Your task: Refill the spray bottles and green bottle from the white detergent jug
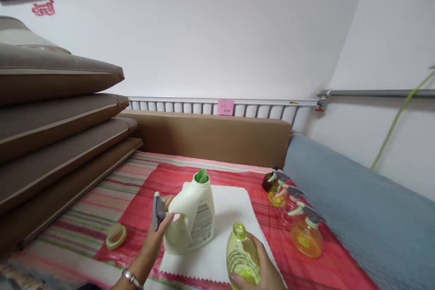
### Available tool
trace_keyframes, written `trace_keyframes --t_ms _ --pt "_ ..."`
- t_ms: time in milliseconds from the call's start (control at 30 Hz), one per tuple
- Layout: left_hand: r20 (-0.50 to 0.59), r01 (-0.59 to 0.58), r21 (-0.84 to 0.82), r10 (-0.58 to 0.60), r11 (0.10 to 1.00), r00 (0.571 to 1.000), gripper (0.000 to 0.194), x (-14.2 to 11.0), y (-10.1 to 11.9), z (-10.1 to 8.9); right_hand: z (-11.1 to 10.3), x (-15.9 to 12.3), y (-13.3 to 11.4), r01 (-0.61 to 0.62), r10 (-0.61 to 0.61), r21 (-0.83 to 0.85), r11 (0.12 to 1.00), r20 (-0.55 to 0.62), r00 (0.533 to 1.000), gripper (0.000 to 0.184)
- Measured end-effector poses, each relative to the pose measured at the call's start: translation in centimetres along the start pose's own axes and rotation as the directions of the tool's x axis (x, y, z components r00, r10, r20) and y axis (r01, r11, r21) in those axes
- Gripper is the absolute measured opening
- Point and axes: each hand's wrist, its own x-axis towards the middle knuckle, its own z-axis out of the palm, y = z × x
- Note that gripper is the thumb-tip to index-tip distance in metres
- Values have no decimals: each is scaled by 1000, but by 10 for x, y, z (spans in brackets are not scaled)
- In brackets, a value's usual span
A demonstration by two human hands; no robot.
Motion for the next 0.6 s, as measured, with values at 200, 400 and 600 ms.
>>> trace_keyframes --t_ms 200,400,600 --pt "81 -112 206 97 972 992 57 15 -25 -3 -13 0 -5 -25 27 32 999 -71 997 68" --pt "181 -251 269 207 930 961 52 44 -7 9 -30 2 -2 -64 63 -8 998 -71 996 76" --pt "383 -164 339 23 926 923 55 54 71 20 -67 7 -2 -21 13 -121 992 -69 998 74"
